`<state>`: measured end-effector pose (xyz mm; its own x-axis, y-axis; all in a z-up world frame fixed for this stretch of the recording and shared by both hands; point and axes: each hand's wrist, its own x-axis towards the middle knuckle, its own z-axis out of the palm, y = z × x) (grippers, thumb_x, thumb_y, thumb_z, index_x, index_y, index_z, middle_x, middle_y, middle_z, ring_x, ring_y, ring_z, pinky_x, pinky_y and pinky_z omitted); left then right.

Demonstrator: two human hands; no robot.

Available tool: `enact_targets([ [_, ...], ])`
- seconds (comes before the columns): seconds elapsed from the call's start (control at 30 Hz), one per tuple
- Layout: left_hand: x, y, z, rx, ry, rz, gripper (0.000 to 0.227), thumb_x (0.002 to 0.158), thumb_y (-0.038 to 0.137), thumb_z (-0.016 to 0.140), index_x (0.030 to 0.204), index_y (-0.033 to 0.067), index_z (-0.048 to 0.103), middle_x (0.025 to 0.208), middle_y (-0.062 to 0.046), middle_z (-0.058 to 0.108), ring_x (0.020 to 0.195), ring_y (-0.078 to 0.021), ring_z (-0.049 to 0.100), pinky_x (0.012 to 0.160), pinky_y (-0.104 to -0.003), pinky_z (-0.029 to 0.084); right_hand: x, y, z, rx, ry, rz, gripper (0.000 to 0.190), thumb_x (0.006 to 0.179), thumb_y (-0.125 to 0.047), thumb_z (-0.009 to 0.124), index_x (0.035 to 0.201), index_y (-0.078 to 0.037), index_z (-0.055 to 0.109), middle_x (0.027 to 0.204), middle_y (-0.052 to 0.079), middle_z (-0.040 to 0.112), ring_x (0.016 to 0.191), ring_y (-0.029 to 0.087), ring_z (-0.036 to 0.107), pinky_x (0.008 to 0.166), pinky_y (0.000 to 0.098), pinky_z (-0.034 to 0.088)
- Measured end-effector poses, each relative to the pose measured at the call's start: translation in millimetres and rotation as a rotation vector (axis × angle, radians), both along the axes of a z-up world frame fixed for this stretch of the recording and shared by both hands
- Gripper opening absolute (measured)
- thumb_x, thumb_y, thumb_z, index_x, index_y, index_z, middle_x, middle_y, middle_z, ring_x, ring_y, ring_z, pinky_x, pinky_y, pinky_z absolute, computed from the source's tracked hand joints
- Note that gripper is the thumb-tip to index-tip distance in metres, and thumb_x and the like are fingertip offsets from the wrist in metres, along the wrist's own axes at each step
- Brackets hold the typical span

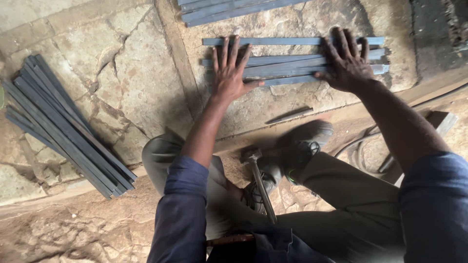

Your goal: The person sits on the floor and uses a hammer and chisel to strike a stack of metal rods. They repeatedly align the rods, place the chisel on the end, and strike it with the hammer to create a mark or indentation.

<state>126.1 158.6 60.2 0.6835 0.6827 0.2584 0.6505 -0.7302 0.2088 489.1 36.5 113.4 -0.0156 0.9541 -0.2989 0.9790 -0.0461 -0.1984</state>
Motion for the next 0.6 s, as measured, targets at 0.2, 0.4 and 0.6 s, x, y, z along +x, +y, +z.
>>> enact_targets([
  [0.2,-5.7,-13.2,5.1,-0.334,0.293,0.079,0.128,0.07,0.108,0.041,0.168,0.0315,0.011,0.172,-0.014,-0.007,0.16,-0.0424,-0.001,0.126,-0.073,0.006,-8.9,-3.1,-4.7,-0.049,-0.052,0.002,0.113,0.076,-0.097,0.012,0.165,-0.029,-0.002,0.173,0.007,-0.011,0.161,0.032,-0.008,0.123,0.0639,-0.011],
  [0.4,-23.9,-40.8,12.8,-0.39,0.348,0.105,0.123,0.075,0.103,0.043,0.169,0.0302,0.01,0.173,-0.017,-0.007,0.159,-0.045,-0.002,0.124,-0.074,0.009,-22.1,-18.8,-12.3,-0.054,-0.09,0.037,0.112,0.079,-0.098,0.008,0.165,-0.028,-0.003,0.174,0.007,-0.01,0.16,0.032,-0.009,0.123,0.0608,-0.013],
  [0.6,-36.2,-67.3,23.1,-0.414,0.305,0.11,0.122,0.076,0.099,0.045,0.167,0.0252,0.009,0.172,-0.019,-0.007,0.158,-0.0461,-0.002,0.124,-0.072,0.009,-32.7,-35.0,-10.3,-0.006,-0.044,0.054,0.104,0.082,-0.091,0.013,0.165,-0.029,0.001,0.174,0.006,-0.004,0.159,0.031,-0.005,0.125,0.0609,-0.01],
])
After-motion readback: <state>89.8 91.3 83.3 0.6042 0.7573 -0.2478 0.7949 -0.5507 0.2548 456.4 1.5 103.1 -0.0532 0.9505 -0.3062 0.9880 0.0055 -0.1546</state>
